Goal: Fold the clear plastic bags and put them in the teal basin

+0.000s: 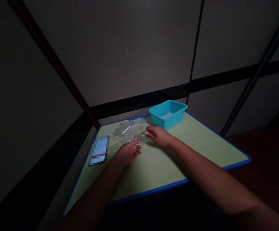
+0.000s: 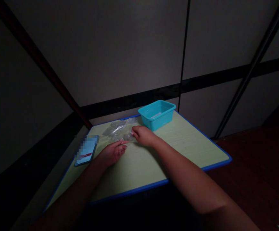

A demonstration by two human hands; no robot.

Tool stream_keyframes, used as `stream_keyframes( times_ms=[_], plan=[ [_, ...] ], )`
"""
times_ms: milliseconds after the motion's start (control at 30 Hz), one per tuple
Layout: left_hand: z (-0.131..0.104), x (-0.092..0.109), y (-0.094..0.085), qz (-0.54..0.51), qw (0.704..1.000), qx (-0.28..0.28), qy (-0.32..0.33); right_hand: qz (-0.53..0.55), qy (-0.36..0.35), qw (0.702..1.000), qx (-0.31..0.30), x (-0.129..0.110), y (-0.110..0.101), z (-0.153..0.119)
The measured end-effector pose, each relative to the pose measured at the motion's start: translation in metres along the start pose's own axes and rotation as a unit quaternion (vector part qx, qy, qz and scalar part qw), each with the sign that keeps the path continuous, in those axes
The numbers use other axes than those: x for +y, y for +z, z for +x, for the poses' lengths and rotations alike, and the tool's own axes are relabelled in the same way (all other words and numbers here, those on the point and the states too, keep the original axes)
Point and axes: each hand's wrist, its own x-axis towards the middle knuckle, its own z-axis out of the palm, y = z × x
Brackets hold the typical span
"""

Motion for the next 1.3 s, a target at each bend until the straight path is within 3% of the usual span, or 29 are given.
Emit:
stream_keyframes(
  times_ms=[200,333,533,667,767,933,1100,1167,1233,1300],
  plan=[
    [-0.002,-0.003,0.011,0.01,0.999,0.026,0.037,0.024,-0.021,0.999,-0.033,-0.001,0.0,-0.002],
    [-0.004,-0.003,0.002,0.044,0.997,0.02,0.053,0.042,-0.022,0.997,-0.064,0.004,0.0,-0.002],
    [-0.015,0.006,-0.016,0.136,0.99,-0.037,0.027,0.101,-0.014,0.977,-0.189,0.008,0.0,-0.004],
    [-0.021,0.013,-0.021,0.198,0.976,-0.074,0.052,0.124,0.001,0.959,-0.257,0.007,0.001,-0.006],
    [-0.022,0.016,-0.025,0.228,0.966,-0.106,0.061,0.119,-0.012,0.961,-0.247,0.006,0.003,-0.007],
    [-0.024,0.019,-0.027,0.227,0.963,-0.118,0.083,0.055,-0.049,0.986,-0.151,0.004,0.004,-0.006],
    [-0.022,0.023,-0.025,0.208,0.973,-0.015,0.098,-0.029,-0.038,0.99,-0.132,0.002,0.005,-0.007],
    [-0.019,0.024,-0.024,0.22,0.961,0.064,0.156,-0.042,-0.023,0.99,-0.131,0.0,0.005,-0.008],
    [-0.016,0.024,-0.022,0.276,0.913,0.156,0.256,-0.046,-0.007,0.991,-0.129,-0.002,0.004,-0.009],
    [-0.016,0.023,-0.021,0.391,0.827,0.207,0.348,-0.05,0.006,0.989,-0.136,-0.004,0.004,-0.01]
  ],
)
